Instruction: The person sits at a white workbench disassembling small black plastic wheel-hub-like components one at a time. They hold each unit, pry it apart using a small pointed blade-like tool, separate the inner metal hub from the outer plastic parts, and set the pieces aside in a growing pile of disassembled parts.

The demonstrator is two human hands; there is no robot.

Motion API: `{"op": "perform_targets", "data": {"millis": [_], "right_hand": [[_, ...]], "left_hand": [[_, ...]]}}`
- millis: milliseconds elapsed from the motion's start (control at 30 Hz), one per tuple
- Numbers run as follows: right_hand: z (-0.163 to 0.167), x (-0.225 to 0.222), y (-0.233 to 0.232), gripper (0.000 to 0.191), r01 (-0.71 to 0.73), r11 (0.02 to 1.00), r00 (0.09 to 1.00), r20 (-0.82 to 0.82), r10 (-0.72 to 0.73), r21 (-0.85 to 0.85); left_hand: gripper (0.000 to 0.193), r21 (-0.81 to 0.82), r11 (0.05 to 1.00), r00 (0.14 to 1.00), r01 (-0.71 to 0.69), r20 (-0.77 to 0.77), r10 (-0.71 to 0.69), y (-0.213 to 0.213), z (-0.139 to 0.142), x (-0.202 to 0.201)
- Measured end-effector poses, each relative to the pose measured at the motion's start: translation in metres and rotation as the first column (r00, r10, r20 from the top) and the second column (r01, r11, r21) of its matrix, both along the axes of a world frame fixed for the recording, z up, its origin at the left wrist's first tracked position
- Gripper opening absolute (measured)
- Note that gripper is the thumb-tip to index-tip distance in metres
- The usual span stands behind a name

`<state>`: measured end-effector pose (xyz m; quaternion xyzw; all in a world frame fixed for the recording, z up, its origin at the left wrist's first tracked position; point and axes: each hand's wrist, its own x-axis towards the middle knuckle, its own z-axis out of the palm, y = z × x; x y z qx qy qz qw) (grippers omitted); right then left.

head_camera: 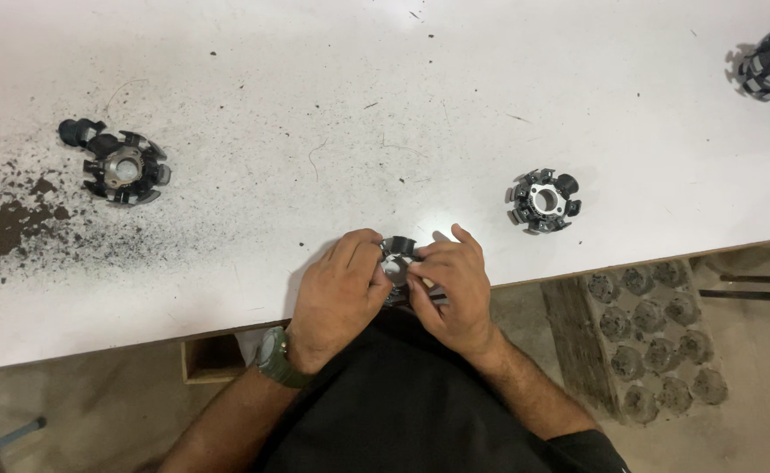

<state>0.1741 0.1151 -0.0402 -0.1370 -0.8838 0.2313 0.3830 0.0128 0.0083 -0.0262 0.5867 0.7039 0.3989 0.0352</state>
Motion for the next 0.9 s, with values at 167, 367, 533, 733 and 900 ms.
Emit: {"op": "perform_targets", "data": {"millis": [167, 367, 533, 733, 900], "right_hand": [[-0.001, -0.003, -0.004, 0.031, 0.013, 1.000, 1.000, -0.012, -0.013, 0.017], [0.000, -0.001, -0.003, 0.029, 0.079, 0.995, 0.996, -0.037, -0.081, -0.053], [-0.002, -0.002, -0.002, 0.028, 0.112, 0.990, 0.993, -0.014, -0.114, -0.090], [-0.002, 0.001, -0.002, 0.029, 0.042, 0.996, 0.995, -0.090, -0.050, -0.081], [-0.006, 0.002, 0.001, 0.030, 0.017, 1.000, 0.998, -0.066, -0.018, -0.011]], "left_hand": [[0.019, 0.074, 0.997, 1.000, -0.020, -0.022, 0.021, -0.001, -0.003, 0.005], [0.018, 0.121, 0.991, 0.995, 0.053, -0.090, -0.042, -0.004, 0.010, 0.001], [0.023, 0.011, 0.990, 0.984, 0.139, -0.115, -0.137, -0.001, 0.018, 0.001], [0.015, -0.103, 0.993, 0.994, 0.062, 0.095, -0.053, 0.012, 0.017, -0.004], [0.012, -0.175, 0.983, 0.987, 0.055, 0.161, -0.027, 0.012, 0.016, -0.005]]}}
